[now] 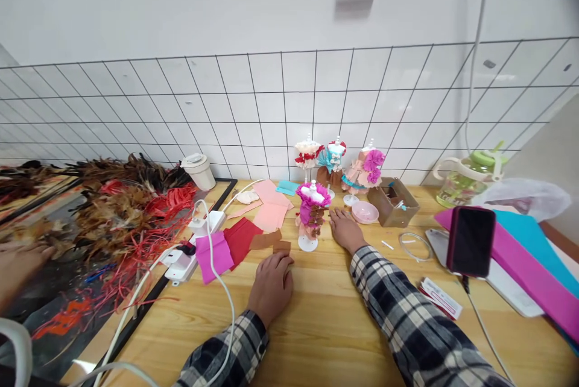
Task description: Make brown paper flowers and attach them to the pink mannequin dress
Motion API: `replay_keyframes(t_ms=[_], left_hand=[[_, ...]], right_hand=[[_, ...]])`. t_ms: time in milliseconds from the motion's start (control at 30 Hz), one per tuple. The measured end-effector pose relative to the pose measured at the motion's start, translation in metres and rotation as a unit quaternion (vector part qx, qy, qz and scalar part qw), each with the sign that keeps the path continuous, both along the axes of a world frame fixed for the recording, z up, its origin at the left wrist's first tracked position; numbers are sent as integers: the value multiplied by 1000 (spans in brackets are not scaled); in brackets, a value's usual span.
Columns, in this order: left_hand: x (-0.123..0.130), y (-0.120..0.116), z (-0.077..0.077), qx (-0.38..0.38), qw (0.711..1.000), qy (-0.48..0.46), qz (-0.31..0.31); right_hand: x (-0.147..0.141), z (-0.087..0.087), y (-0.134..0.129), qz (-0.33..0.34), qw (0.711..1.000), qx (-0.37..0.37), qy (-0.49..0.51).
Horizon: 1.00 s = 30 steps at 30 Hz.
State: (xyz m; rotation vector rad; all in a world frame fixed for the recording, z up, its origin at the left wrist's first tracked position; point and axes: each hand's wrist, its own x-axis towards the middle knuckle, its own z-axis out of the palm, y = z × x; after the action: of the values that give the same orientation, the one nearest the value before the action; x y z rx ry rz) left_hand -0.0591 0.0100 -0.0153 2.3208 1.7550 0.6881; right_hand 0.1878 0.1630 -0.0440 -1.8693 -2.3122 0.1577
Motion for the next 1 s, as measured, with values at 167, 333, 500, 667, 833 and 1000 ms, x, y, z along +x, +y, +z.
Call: replay_keyframes(t_ms=[167,333,500,667,833,1000], left_hand=[[0,0,0,3,1000,1,-4],[-1,-2,0,3,1000,-1,-5],[0,-2,0,7,1000,3,-7],[2,-2,1,12,1000,4,-5],[1,-1,0,20,1000,8,-9],[-1,0,-3,29,999,10,-12]], right_hand=[[2,7,-1,-39,996,74,-2],[1,8,19,-97,995,11,11],[2,5,12,-15,1000,2,22],[4,13,-11,110,994,-4,27],[8,26,-36,92,995,-12,23],[17,33,-46,43,998,-23,26]])
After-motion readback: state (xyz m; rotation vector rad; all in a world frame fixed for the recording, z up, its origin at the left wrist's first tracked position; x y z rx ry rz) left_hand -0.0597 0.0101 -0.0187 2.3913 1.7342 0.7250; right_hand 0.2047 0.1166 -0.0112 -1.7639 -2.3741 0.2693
